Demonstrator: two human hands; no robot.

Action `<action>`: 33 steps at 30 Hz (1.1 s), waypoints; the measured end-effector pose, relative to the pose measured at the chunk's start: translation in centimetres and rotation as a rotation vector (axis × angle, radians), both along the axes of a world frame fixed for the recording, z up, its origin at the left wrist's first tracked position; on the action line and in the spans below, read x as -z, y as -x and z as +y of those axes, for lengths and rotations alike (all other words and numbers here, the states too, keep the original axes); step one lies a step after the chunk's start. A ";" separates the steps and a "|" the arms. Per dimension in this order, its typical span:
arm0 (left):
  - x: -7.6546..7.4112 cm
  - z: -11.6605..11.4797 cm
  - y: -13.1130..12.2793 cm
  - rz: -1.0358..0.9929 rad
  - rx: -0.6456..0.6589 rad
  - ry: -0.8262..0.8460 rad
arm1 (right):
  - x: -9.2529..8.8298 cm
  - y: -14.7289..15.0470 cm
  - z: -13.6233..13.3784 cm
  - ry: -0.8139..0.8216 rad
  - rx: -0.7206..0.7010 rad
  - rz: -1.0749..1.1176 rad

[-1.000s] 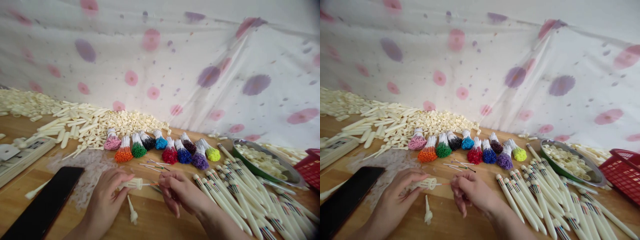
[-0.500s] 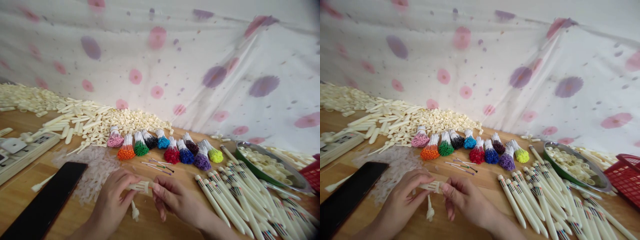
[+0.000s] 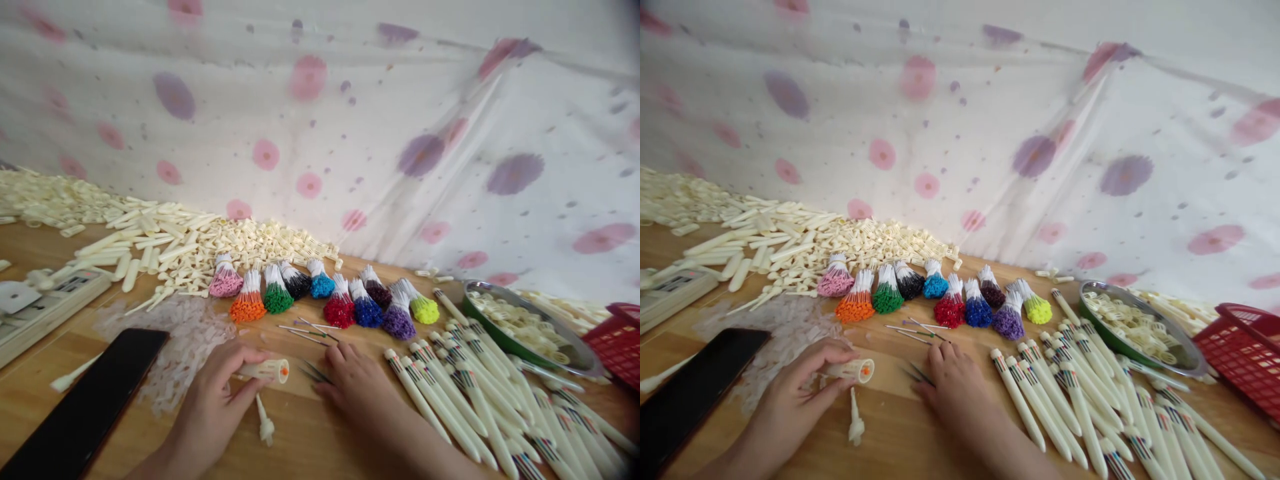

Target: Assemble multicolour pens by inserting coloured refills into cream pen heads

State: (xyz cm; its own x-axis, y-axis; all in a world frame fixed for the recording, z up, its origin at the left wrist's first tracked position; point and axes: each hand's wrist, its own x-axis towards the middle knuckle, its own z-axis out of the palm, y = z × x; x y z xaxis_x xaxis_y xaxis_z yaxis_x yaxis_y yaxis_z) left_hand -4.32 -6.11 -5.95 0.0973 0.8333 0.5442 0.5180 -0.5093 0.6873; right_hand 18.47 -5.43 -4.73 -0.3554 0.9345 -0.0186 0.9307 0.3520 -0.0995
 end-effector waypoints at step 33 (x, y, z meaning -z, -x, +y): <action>0.3 -0.2 -0.9 -0.118 -0.051 0.179 | -2.1 1.8 -3.5 0.003 0.028 0.846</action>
State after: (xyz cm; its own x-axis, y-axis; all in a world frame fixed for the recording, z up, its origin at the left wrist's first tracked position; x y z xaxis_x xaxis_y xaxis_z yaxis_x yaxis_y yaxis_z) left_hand -3.46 -6.27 -6.24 -0.0032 0.9199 0.3921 0.4502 -0.3488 0.8220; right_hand 16.70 -8.90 -2.62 -0.2270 0.9437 0.2407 0.5509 0.3282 -0.7673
